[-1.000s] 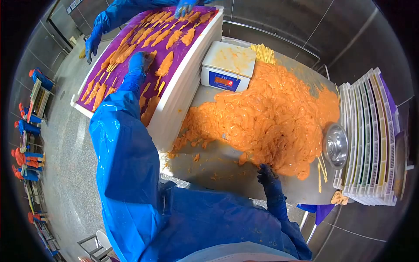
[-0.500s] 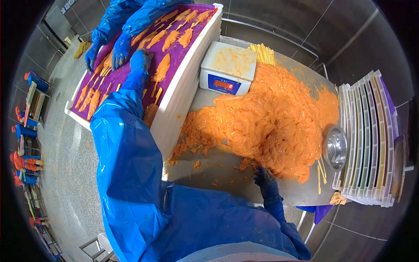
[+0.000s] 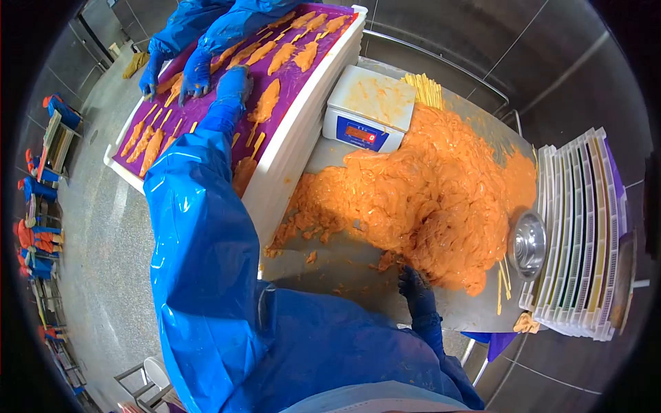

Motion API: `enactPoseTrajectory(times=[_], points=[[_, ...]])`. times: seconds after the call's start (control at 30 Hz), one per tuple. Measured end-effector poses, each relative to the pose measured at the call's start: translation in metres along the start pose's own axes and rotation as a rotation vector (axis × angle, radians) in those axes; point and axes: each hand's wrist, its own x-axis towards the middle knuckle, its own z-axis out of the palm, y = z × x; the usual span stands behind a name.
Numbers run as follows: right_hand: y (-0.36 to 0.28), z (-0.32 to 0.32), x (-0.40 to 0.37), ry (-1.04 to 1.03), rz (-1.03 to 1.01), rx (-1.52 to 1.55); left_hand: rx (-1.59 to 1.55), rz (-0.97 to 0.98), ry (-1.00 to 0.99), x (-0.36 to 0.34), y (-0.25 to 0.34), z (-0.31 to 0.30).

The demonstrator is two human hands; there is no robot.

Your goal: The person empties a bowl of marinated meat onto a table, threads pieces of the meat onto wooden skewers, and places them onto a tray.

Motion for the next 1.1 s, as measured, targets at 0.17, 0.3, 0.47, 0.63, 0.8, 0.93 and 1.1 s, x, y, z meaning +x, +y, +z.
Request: enactPoseTrajectory(times=[0.17, 0.3, 0.47, 0.63, 0.8, 0.93, 1.1], points=[[0.008, -0.014, 0.003, -0.006, 0.0, 0.08, -0.133, 0.074, 0.018, 0.007, -0.013, 0.006], [0.004, -0.008, -0.005, 0.022, -0.054, 0.076, -0.623, -0.049, 0.025, 0.033, -0.06, 0.008], [-0.014, 0.01, -0.02, 0.058, -0.048, 0.001, -0.649, 0.03, -0.187, -0.005, -0.079, -0.057], [0.0, -0.009, -0.031, -0.056, -0.083, -0.036, -0.942, 0.132, -0.208, -0.168, -0.018, -0.177], [0.024, -0.042, -0.077, -0.163, -0.145, -0.207, -1.047, 0.107, -0.228, -0.38, 0.062, -0.21], [0.054, -0.101, -0.111, -0.273, 0.068, -0.206, -1.224, -0.162, -0.604, -0.533, 0.111, -0.129], [0.111, -0.174, -0.152, -0.264, 0.171, -0.265, -1.095, -0.279, -1.239, -0.676, 0.172, 0.026]])
